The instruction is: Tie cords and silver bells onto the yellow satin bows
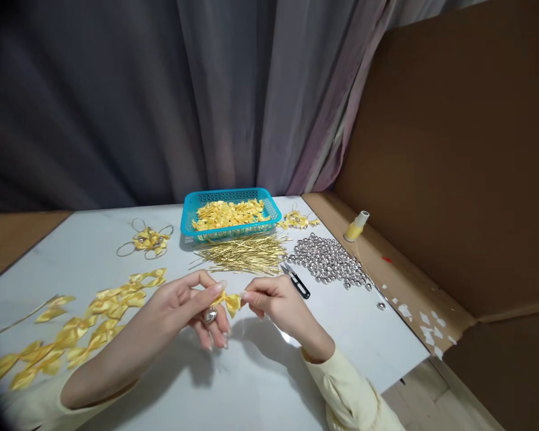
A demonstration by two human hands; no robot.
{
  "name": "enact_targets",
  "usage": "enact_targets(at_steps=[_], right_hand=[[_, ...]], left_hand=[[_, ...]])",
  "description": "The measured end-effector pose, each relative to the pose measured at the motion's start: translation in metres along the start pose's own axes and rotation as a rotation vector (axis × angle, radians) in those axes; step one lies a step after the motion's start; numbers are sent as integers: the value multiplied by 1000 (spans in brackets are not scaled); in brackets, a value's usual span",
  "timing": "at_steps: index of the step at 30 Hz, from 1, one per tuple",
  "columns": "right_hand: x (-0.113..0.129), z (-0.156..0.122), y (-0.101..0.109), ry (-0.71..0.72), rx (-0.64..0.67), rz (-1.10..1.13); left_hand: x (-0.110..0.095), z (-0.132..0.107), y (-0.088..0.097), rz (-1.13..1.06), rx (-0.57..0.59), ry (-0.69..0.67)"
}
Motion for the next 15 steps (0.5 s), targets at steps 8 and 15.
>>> enact_targets(at_steps=[8,15], right_hand=[[-11,-1,9,-69,-43,145],[-3,-2,15,8,-95,53]], left_hand=[[-2,4,10,51,-74,21],[5,7,14,-2,-142,57]])
Point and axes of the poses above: each hand's wrist, its own z-axis towards the middle knuckle, its own y-axis out of the back of the hand, x = y × z, the point moved 8 cm from there along z, towards the middle knuckle, and after that the axes turned 13 degrees about x, right-handed, at the moved point
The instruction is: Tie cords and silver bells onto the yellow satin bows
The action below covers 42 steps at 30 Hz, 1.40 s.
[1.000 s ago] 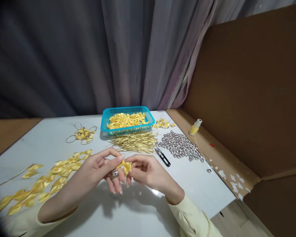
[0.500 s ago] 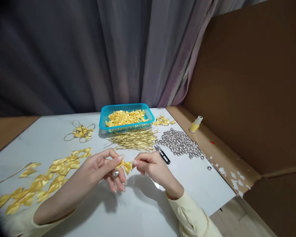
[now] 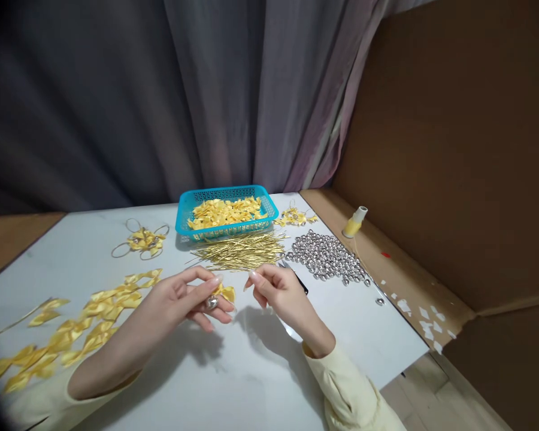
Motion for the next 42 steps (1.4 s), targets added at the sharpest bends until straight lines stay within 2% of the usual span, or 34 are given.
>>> enact_targets(at_steps=[4,7,11,15,22,29,34,42], right_hand=[[6,-2,-13,47,21,-113],[4,-2,-26,36,81,-127],[3,-3,-32,-2,108,-198],[4,-3,-31,-1,137,-248],[4,-3,-23,13,147,-206],[7,-5,-20,36,191,-209],[7,-6,-22,43,227,-173],[9,-6,-21,81,228,-160]], left_hand=[[3,2,-2,-2,-6,-23],[5,2,-3,42,-19,-28],[6,1,-6,120,-8,-53],[8,1,-7,151,-2,-64],[5,4,-15,142,73,-37],[0,7,-20,303,161,-57],[1,8,-16,379,163,-85],[10,9,-17,278,204,-67]])
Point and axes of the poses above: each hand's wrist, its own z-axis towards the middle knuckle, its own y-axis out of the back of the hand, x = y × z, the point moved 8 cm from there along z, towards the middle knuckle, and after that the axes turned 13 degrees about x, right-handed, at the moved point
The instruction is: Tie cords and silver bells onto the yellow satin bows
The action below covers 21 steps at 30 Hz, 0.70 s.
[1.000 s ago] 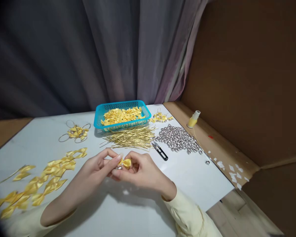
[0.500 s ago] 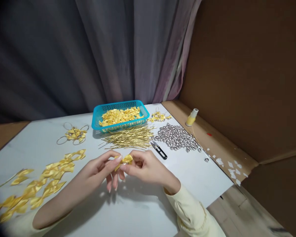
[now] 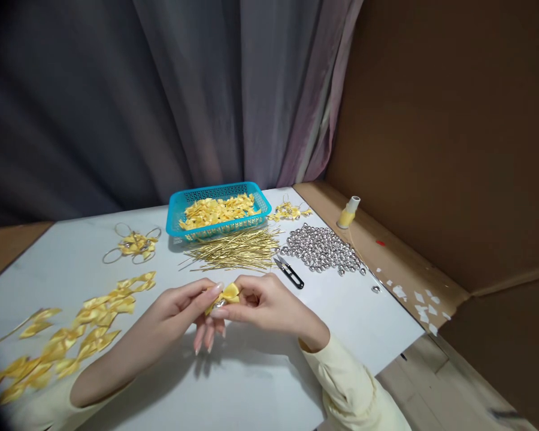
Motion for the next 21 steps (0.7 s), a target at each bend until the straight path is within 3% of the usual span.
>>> enact_targets(at_steps=[8,15,21], right_hand=[[-5,1,4,10,20,99],[0,-2,16,-9,25,-67],[-7,1,13,-70,29,-52]], left_hand=[[-2,0,-3,-82,20,-10],[-9,-4,5,-141,-36,-44],[-13,-6,6,-133,-71,-51]])
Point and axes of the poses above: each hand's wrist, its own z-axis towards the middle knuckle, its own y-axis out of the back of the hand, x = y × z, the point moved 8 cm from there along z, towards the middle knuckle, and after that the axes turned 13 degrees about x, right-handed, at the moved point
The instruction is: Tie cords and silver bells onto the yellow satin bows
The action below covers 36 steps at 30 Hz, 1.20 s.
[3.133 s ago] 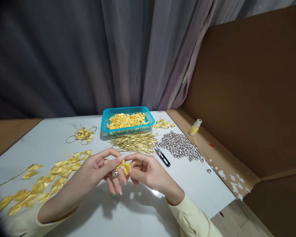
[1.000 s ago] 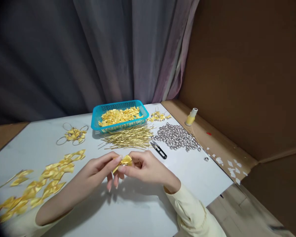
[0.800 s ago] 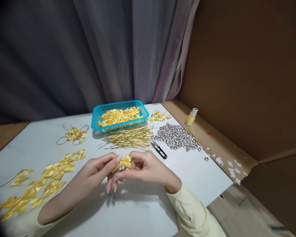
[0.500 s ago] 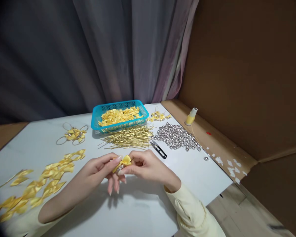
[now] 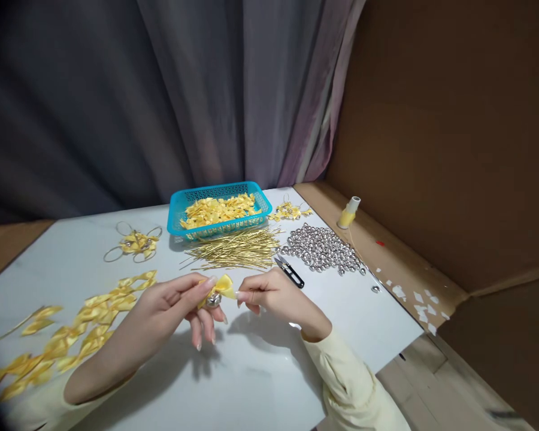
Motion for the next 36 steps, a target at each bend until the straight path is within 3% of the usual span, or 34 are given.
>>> enact_targets(at_steps=[10,22,32,36], right_hand=[[-24,7,-7,-135,9,266],[-37,10,-17,-166,51,393],[-1,2,-9,58,90,379],[2,3,-17,39,53,387]], left_hand=[[-1,-1,1,43,-38,-26],[-7,-3,-2,187,-30,-68],[-11,-7,3,368,-68,-82],[-12,-6,-1,532,-39,-86]])
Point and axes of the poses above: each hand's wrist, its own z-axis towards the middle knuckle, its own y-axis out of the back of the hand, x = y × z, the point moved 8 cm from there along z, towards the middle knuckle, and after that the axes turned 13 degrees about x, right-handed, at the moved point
